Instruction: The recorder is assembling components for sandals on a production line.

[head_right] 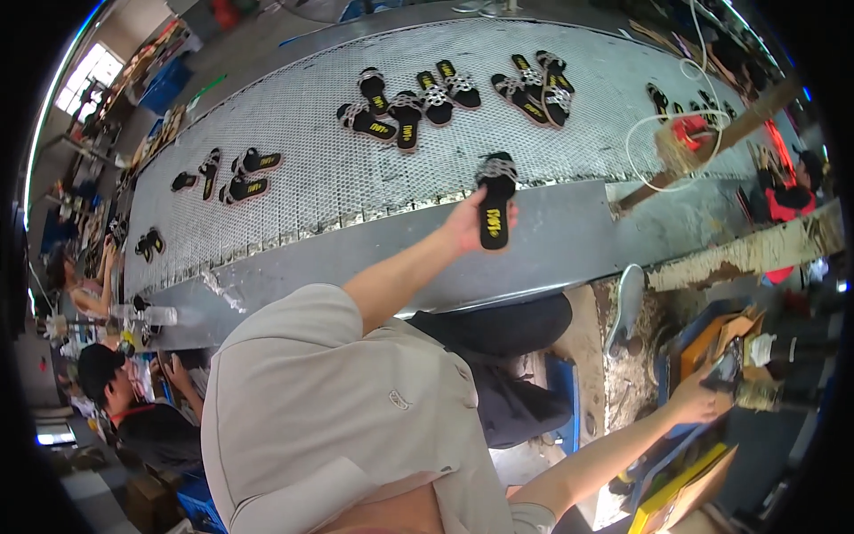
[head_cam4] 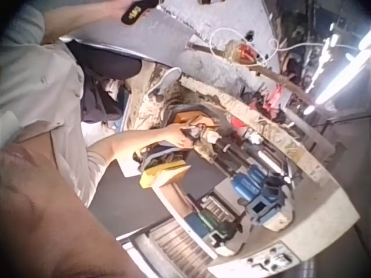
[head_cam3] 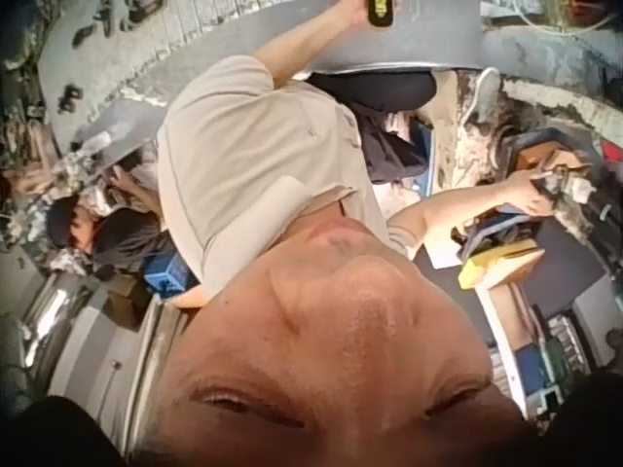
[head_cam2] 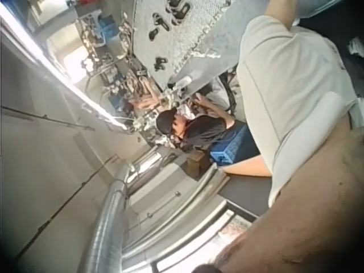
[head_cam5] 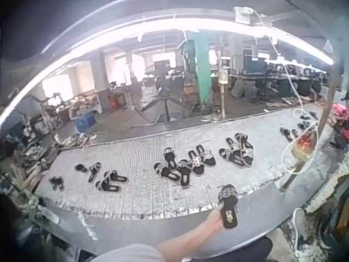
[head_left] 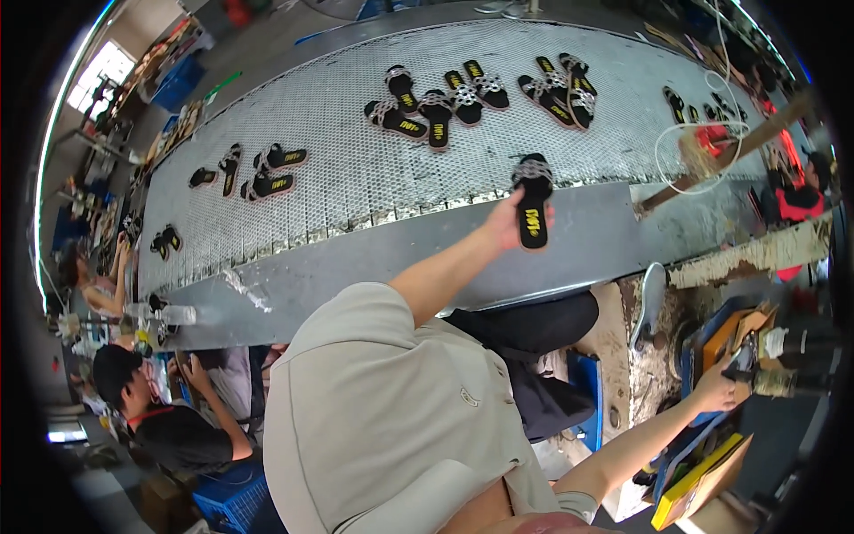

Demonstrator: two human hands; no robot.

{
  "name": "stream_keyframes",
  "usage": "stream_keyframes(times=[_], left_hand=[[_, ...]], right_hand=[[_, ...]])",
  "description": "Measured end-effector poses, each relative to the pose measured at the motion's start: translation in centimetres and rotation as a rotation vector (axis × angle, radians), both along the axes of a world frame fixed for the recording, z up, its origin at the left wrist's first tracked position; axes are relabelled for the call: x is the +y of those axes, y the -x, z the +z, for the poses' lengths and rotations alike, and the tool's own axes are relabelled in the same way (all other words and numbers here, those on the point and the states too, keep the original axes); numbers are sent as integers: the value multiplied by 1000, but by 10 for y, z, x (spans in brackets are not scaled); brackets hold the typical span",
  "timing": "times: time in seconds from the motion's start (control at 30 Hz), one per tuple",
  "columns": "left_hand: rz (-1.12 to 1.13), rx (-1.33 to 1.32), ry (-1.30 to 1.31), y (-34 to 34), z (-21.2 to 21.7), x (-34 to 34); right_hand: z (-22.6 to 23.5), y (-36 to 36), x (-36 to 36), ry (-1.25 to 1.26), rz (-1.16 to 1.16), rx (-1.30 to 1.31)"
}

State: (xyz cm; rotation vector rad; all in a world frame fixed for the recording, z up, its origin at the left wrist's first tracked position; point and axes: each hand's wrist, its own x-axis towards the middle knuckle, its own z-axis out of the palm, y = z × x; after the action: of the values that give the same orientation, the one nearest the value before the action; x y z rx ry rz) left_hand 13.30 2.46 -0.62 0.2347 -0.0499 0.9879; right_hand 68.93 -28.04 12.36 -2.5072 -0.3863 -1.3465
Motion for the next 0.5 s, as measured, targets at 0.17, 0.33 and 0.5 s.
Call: stream_keyframes(times=[0.17,0.33,0.5], left_hand=[[-97,108,-85,-28,-3,-19],[-108,102,-51,-49,-17,-30],[-51,264,34,-58,6,-64]], right_hand=[[-2,-7,-3,-6,-4,-25],[0,-10,-3,-25,-17,-5],[-6,-35,-5,-86,8,59]])
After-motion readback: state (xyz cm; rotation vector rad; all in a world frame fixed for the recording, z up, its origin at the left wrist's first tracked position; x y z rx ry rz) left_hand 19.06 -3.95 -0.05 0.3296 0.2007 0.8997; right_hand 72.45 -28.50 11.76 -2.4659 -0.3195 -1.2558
